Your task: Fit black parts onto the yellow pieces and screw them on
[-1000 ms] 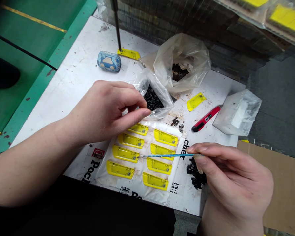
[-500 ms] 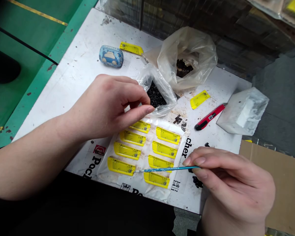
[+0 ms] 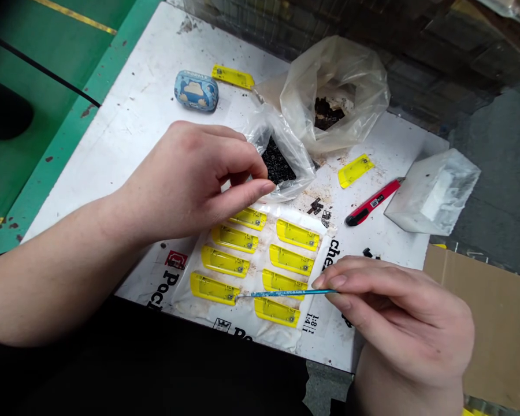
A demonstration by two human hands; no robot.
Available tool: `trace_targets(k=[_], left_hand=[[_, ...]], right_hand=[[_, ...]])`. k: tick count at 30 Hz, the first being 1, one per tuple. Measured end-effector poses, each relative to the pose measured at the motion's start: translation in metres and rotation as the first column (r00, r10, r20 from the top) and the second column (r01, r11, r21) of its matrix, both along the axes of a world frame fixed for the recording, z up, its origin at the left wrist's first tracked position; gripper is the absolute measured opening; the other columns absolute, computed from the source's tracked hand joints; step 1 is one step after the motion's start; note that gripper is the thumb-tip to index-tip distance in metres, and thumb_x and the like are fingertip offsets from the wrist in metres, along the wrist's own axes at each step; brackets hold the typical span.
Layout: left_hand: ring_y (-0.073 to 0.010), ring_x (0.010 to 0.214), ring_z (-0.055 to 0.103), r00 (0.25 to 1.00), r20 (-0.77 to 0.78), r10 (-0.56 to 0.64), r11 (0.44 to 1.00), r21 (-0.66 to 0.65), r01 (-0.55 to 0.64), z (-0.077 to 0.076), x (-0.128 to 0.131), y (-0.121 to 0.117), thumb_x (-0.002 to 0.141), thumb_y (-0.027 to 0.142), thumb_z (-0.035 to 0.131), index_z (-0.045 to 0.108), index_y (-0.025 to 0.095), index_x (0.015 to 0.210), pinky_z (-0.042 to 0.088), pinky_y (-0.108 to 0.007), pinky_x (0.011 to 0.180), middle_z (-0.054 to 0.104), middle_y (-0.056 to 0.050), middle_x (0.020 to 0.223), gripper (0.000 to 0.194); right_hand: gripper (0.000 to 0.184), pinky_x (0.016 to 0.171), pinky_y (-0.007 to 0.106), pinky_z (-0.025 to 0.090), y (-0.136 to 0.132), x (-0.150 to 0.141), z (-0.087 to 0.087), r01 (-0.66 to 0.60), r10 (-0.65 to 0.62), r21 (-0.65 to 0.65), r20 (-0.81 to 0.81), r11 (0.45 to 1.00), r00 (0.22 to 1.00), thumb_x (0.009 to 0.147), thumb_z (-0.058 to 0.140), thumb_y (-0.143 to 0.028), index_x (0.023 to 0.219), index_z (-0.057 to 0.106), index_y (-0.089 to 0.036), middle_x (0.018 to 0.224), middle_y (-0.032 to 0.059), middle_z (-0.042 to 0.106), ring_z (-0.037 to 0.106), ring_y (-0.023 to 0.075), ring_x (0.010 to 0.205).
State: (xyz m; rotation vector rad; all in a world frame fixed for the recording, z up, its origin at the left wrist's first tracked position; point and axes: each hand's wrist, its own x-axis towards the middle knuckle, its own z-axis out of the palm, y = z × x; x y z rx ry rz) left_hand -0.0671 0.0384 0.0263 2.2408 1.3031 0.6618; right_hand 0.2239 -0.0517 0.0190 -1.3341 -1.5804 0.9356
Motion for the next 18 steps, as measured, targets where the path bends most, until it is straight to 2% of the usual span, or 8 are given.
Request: trace_targets(k=[3,7,12,16,18], left_hand=[[-0.0228,0.087,0.073,1.000,0.005,-0.006,1.000,0.003,0.006,0.000,0.000,0.000,0.105,0.038,0.065,0.081,0.022,0.095,0.048,-0.032,0.074,0.081,-0.006,0.094,0.025],[-0.0231,0.087,0.073,1.000,0.013,-0.004,1.000,0.008,0.004,0.000,-0.001,0.000,0.105,0.040,0.064,0.081,0.023,0.095,0.049,-0.032,0.074,0.080,-0.006,0.092,0.026],[-0.0233,0.086,0.073,1.000,-0.003,-0.001,1.000,-0.002,0.001,0.000,0.000,0.000,0.105,0.039,0.064,0.081,0.023,0.094,0.049,-0.032,0.074,0.080,-0.006,0.092,0.026],[-0.0241,0.088,0.074,1.000,0.010,0.001,1.000,0.000,-0.001,0.000,0.000,-0.001,0.105,0.040,0.065,0.082,0.023,0.095,0.050,-0.032,0.074,0.080,-0.007,0.091,0.026],[-0.0241,0.088,0.074,1.000,0.007,0.006,1.000,-0.006,-0.006,0.001,0.000,-0.001,0.105,0.039,0.065,0.082,0.023,0.095,0.050,-0.032,0.073,0.079,-0.006,0.091,0.025]], right_hand=[[0.008,0.072,0.042,0.065,0.001,0.003,-0.001,-0.052,0.051,0.021,0.036,0.998,0.998,0.089,0.088,-0.022,0.090,0.086,-0.030,0.083,0.0006,0.084,0.077,0.0239,0.076],[0.012,0.074,0.043,0.066,0.004,0.013,-0.004,-0.052,0.049,0.058,0.051,0.997,0.997,0.089,0.088,-0.020,0.092,0.087,-0.030,0.086,0.0004,0.085,0.077,0.0243,0.077],[0.017,0.070,0.045,0.066,0.007,0.021,-0.008,-0.144,0.142,0.098,0.030,0.985,0.989,0.085,0.090,-0.015,0.095,0.089,-0.028,0.089,0.0023,0.086,0.079,0.0275,0.078],[0.010,0.064,0.047,0.064,0.003,0.012,-0.005,-0.029,0.028,0.060,0.014,0.998,1.000,0.087,0.088,-0.019,0.088,0.087,-0.029,0.084,0.0034,0.084,0.078,0.0286,0.075],[0.009,0.063,0.046,0.063,0.002,0.010,-0.004,-0.026,0.026,0.059,0.013,0.998,1.000,0.088,0.088,-0.020,0.088,0.087,-0.029,0.084,0.0034,0.084,0.078,0.0282,0.074]])
